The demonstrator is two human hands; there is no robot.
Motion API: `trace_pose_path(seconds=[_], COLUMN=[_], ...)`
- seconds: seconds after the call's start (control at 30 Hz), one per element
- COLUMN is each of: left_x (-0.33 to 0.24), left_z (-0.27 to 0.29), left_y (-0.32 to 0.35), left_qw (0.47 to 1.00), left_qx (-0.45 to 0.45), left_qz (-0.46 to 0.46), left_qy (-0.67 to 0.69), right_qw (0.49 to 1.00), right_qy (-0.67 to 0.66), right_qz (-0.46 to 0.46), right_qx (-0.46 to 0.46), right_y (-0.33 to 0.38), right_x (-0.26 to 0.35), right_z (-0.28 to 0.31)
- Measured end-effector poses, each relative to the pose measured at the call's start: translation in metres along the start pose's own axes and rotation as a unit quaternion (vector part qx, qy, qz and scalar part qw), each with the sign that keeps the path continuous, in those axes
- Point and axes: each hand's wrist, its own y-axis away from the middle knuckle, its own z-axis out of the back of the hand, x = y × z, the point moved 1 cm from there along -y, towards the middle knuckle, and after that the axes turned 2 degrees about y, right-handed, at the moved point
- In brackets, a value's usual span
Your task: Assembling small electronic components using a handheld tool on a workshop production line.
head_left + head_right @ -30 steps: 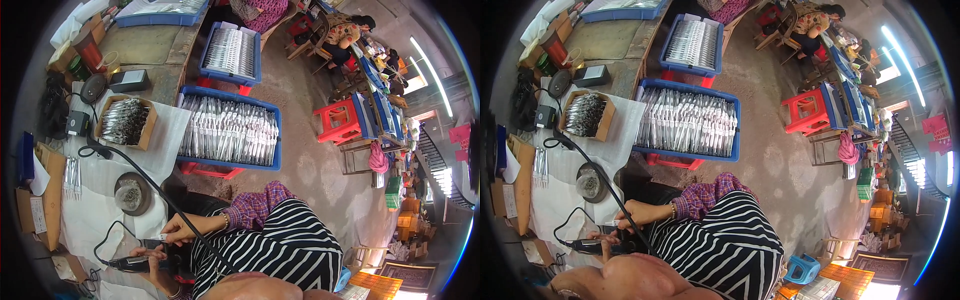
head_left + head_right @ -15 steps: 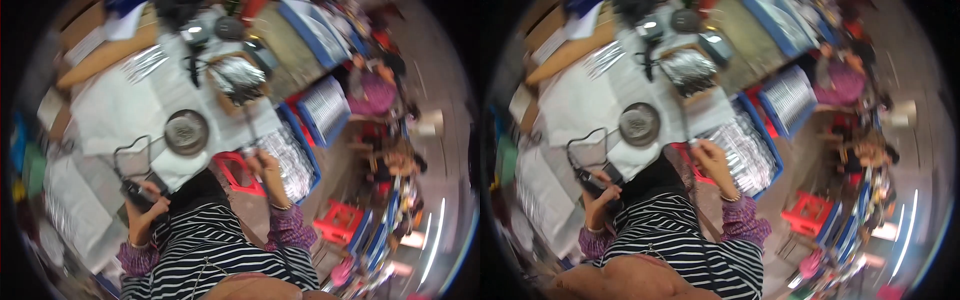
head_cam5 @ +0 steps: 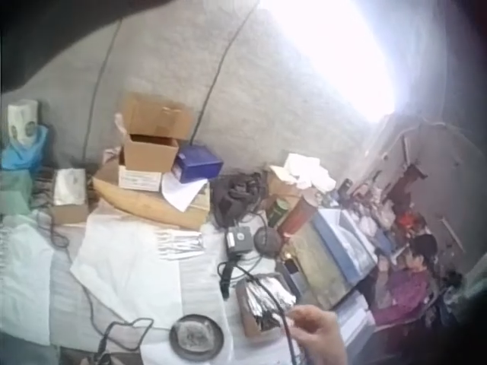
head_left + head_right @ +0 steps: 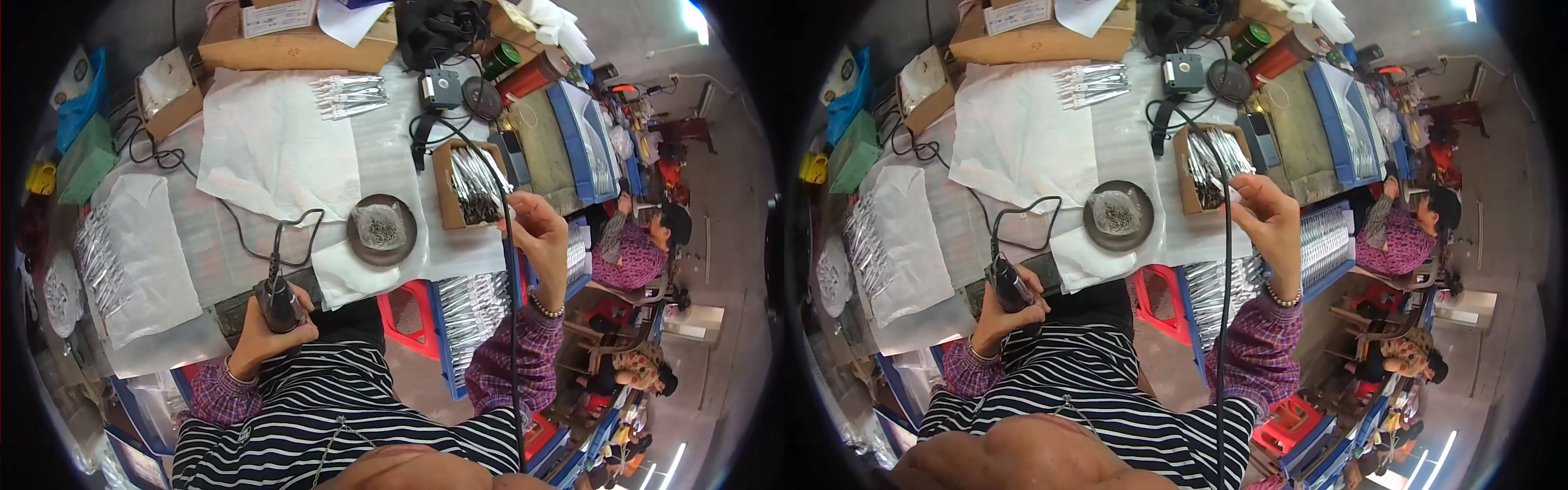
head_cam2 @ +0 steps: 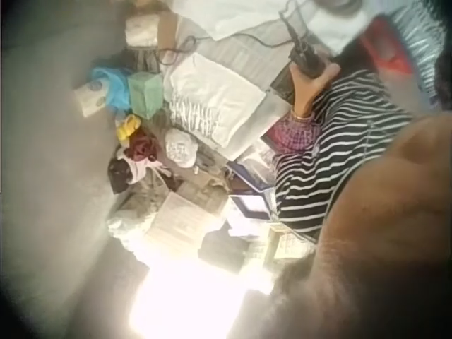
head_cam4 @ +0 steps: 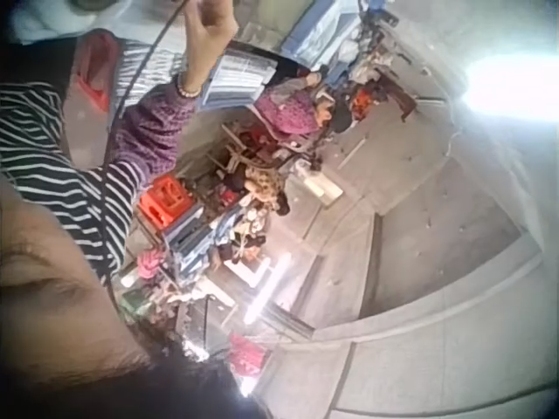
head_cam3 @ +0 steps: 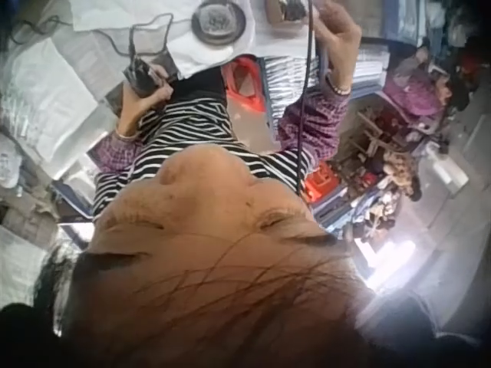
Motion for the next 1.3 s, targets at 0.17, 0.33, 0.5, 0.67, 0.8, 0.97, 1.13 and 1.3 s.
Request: trace_pose_path(seconds=[0.17, 0.33, 0.5, 0.67, 0.8, 0.97, 1.13, 1.3], left_x=[-0.003, 0.001, -0.002, -0.003, -0.003, -0.004, -0.005, 0.000], left_z=[0.009, 0.016, 0.012, 0.007, 0.012, 0.022, 0.026, 0.026], left_y=[0.001, -0.004, -0.003, 0.006, 0.013, 0.019, 0.012, 0.007], left_qw=[1.000, 0.999, 0.998, 1.000, 1.000, 0.999, 0.999, 0.998], left_qx=[0.009, 0.023, 0.034, 0.012, 0.000, -0.029, -0.021, -0.020], left_qz=[0.005, 0.008, 0.026, 0.018, 0.014, 0.032, 0.049, 0.056], left_qy=[-0.009, -0.025, -0.035, 0.009, 0.009, 0.004, -0.001, 0.004], right_qw=[0.983, 0.984, 0.973, 0.927, 0.909, 0.888, 0.857, 0.823], right_qy=[0.174, 0.169, 0.198, 0.202, 0.214, 0.288, 0.379, 0.414], right_qz=[-0.012, -0.039, 0.093, 0.309, 0.329, 0.336, 0.332, 0.380], right_qx=[0.061, -0.034, -0.073, 0.068, 0.140, 0.129, 0.111, 0.085], right_y=[0.003, 0.010, -0.050, -0.142, -0.193, -0.207, -0.211, -0.220], right_x=[-0.006, -0.031, 0.004, 0.036, 0.011, -0.016, -0.019, -0.035], right_z=[0.027, 0.074, 0.051, -0.056, -0.126, -0.177, -0.188, -0.198])
